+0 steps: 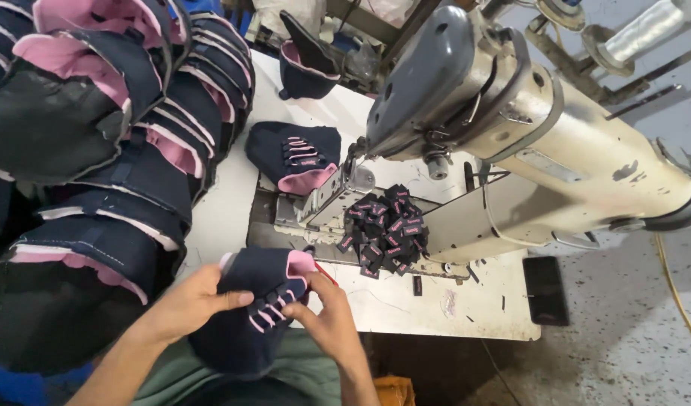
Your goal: The person uses a sewing machine to stitch pink elastic bands onto the upper part of black shoes. They repeatedly pick up shoes from a pile, position them under the needle, sew the bands, and then move the finished shoes aside.
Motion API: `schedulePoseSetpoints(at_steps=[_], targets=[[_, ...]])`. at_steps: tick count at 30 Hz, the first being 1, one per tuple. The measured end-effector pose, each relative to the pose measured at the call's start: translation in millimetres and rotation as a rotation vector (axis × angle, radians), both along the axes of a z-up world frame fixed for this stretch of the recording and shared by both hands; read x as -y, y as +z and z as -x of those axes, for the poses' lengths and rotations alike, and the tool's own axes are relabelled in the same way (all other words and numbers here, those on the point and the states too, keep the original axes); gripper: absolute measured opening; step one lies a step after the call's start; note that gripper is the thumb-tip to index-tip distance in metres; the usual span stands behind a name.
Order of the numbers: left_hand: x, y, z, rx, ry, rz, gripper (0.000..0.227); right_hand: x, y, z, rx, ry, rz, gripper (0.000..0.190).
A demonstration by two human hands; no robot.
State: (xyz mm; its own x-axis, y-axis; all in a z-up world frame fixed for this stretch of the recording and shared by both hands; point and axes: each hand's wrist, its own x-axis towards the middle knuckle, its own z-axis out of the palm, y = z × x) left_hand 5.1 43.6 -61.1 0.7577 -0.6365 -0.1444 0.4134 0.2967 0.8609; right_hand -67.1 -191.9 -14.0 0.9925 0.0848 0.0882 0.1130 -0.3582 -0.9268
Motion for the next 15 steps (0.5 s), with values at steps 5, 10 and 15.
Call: schedulePoseSetpoints(at_steps=[5,10,15], targets=[[-1.7,24.8,-0.9,0.453,0.076,-0.759,0.044,-17.3,-22.3,-9.6,0.093,-0.166,0.258,0.035],[7.2,67.2,8.7,0.549,0.289,-0.893,0.064,-29.0,-33.2,-11.2,0.094,-0.257,0.280,0.039],[17.4,67.0,10.3,0.615,0.429,-1.157,0.068,-27.3,-40.5,-9.2,0.047,-0.248,0.191,0.034]])
